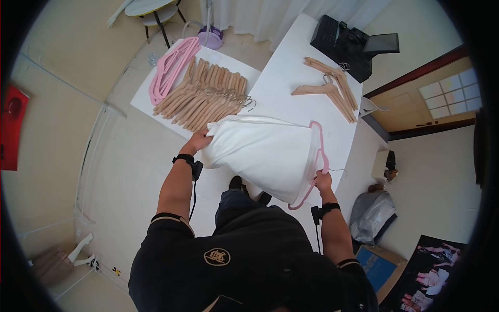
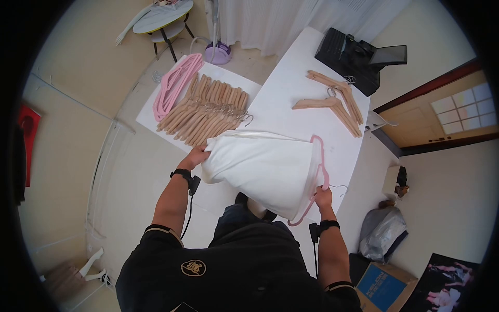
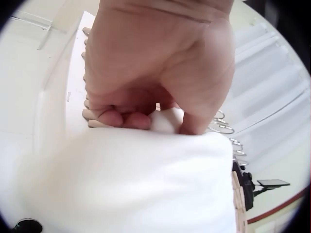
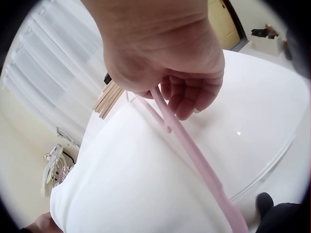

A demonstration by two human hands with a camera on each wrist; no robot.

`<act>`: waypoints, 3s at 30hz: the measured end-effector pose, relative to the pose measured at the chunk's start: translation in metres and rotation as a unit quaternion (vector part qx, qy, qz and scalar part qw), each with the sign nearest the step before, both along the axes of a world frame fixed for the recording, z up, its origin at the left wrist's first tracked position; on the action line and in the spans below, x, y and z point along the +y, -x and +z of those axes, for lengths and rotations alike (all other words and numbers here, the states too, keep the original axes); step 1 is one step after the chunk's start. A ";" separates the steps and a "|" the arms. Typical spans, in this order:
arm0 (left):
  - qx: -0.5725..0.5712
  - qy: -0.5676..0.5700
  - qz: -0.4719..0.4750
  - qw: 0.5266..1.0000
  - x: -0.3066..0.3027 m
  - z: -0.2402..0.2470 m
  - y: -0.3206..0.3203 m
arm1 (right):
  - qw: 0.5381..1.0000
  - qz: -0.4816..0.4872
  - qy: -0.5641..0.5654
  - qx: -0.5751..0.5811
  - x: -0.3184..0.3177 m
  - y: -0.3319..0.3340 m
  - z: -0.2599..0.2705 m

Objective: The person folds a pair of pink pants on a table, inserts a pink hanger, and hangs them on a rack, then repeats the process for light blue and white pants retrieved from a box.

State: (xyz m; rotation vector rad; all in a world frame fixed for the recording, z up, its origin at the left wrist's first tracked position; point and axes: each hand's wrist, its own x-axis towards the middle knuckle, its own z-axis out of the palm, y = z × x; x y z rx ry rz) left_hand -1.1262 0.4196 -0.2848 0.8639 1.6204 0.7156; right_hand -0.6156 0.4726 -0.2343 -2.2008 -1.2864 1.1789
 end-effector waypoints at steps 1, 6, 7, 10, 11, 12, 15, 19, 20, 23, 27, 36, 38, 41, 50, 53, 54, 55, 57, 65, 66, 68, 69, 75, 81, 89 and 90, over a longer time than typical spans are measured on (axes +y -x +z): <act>-0.038 -0.044 0.073 0.996 0.002 0.004 0.004 | 1.000 0.000 -0.001 0.016 0.000 0.001 0.001; -0.150 -0.140 0.289 0.935 -0.001 -0.013 0.052 | 1.000 -0.001 0.006 0.028 -0.001 0.008 0.010; -0.036 -0.129 0.331 0.934 -0.003 -0.042 0.060 | 0.999 0.003 0.011 0.038 -0.002 0.009 0.012; 0.096 -0.059 0.370 0.922 -0.022 -0.072 0.051 | 0.997 0.001 0.015 0.076 -0.003 0.009 0.014; 0.112 -0.002 0.369 0.923 -0.031 -0.065 0.039 | 0.992 0.003 0.031 0.120 -0.002 0.009 0.015; 0.082 0.010 0.363 0.928 -0.041 -0.058 0.026 | 0.985 0.005 0.047 0.164 -0.002 0.008 0.015; 0.098 -0.001 0.305 0.947 -0.080 -0.046 -0.029 | 0.981 0.014 0.010 0.192 -0.004 0.012 0.018; 0.143 -0.092 0.142 0.975 -0.121 -0.010 -0.123 | 0.968 0.043 -0.043 0.242 -0.004 0.028 0.038; 0.137 -0.098 0.091 0.981 -0.125 0.009 -0.145 | 0.961 0.045 -0.031 0.270 -0.002 0.027 0.041; 0.084 -0.083 -0.072 0.990 -0.130 0.055 -0.197 | 0.940 0.063 0.018 0.334 -0.002 0.031 0.060; 0.047 -0.152 -0.128 0.979 -0.129 0.123 -0.256 | 0.914 0.075 0.055 0.394 -0.010 0.042 0.095; 0.316 -0.309 -0.008 0.897 -0.215 0.214 -0.303 | 0.771 0.265 0.048 0.577 -0.074 0.097 0.220; 0.267 -0.352 0.183 0.878 -0.246 0.239 -0.299 | 0.743 0.330 0.048 0.581 -0.088 0.107 0.240; 0.318 -0.354 0.244 0.845 -0.294 0.285 -0.286 | 0.680 0.449 -0.098 0.571 -0.110 0.131 0.247; 0.335 -0.303 0.350 0.821 -0.472 0.302 -0.256 | 0.780 0.407 -0.261 0.398 -0.170 0.216 0.134; 0.310 -0.317 0.397 0.804 -0.555 0.290 -0.253 | 0.729 0.527 -0.151 0.411 -0.230 0.248 0.120; 0.315 -0.312 0.397 0.804 -0.583 0.288 -0.253 | 0.722 0.538 -0.148 0.409 -0.248 0.261 0.119; 0.309 -0.317 0.407 0.799 -0.606 0.292 -0.255 | 0.715 0.525 -0.067 0.456 -0.268 0.275 0.123; 0.291 -0.328 0.442 0.783 -0.652 0.283 -0.251 | 0.697 0.492 0.025 0.520 -0.315 0.300 0.136; 0.291 -0.336 0.583 0.680 -0.790 0.257 -0.252 | 0.538 0.578 0.142 0.597 -0.454 0.387 0.202; 0.342 -0.302 0.610 0.648 -0.805 0.258 -0.253 | 0.539 0.616 0.129 0.561 -0.466 0.399 0.202; 0.471 -0.269 0.612 0.575 -0.834 0.241 -0.252 | 0.527 0.665 0.115 0.516 -0.497 0.418 0.202; 0.452 -0.264 0.626 0.578 -0.851 0.236 -0.257 | 0.519 0.681 0.105 0.506 -0.516 0.423 0.206; 0.427 -0.235 0.731 0.478 -0.915 0.224 -0.277 | 0.354 0.795 0.137 0.473 -0.612 0.464 0.216; 0.510 -0.135 0.782 0.332 -0.993 0.220 -0.282 | 0.230 0.861 0.166 0.422 -0.723 0.502 0.223; 0.506 -0.052 0.825 0.248 -1.115 0.247 -0.252 | 0.039 0.897 0.279 0.341 -0.871 0.567 0.233; 0.477 -0.042 0.847 0.231 -1.127 0.253 -0.250 | 0.038 0.911 0.295 0.286 -0.890 0.569 0.236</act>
